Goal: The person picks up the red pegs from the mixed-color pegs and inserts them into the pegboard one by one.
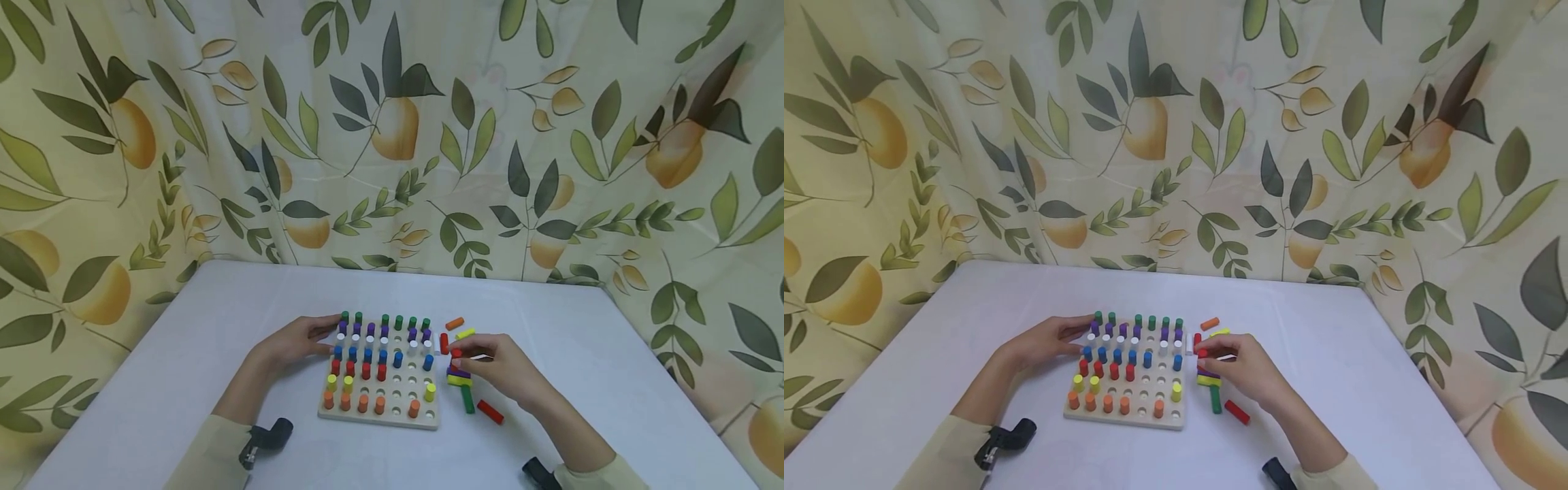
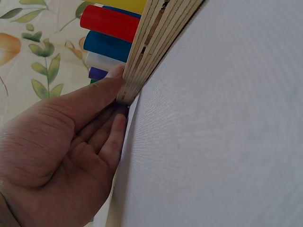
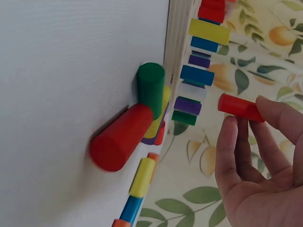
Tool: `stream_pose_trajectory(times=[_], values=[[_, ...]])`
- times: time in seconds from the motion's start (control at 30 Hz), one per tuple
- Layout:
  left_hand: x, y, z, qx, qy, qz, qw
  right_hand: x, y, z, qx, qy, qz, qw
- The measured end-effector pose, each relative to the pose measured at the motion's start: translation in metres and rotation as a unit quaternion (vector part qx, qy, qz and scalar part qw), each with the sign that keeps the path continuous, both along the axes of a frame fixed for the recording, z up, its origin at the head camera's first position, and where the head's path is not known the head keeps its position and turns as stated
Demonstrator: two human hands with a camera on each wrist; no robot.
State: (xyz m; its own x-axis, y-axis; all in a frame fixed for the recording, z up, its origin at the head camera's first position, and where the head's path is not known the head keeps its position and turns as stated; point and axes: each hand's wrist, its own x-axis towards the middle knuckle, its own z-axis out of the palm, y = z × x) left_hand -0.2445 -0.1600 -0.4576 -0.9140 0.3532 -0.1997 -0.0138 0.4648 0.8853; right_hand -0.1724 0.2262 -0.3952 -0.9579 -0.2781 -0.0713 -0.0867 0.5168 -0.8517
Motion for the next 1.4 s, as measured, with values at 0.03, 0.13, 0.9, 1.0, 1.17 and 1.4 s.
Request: stream_pose_trajectory(times=[0.03,0.13,0.9,1.0,1.17,1.4], values=[[0.0,0.0,0.0,0.0,0.001,-0.001,1.0,0.0,-0.002,0.001,-0.003,0.001,0.003,1.0],[0.0,-0.001,-0.001,0.0,0.002,-0.004,1.0,-0.001,-0.006,0.003,-0.007,0.008,0.017,1.0],[0.0,-0.002,-0.002,0.017,0.012,-0.016,0.9997,-0.007,-0.029,0.003,-0.016,0.035,0.065,0.997],[0.0,-0.002,-0.002,0.019,0.013,-0.02,0.9995,-0.008,-0.03,0.003,-0.015,0.037,0.072,0.997],[-0.001,-0.003,-0.004,0.019,0.014,-0.018,0.9996,-0.008,-0.035,0.004,-0.01,0.039,0.075,0.996],[-0.001,-0.003,-0.003,0.017,0.013,-0.02,0.9996,-0.008,-0.043,0.005,-0.029,0.024,0.083,0.996]])
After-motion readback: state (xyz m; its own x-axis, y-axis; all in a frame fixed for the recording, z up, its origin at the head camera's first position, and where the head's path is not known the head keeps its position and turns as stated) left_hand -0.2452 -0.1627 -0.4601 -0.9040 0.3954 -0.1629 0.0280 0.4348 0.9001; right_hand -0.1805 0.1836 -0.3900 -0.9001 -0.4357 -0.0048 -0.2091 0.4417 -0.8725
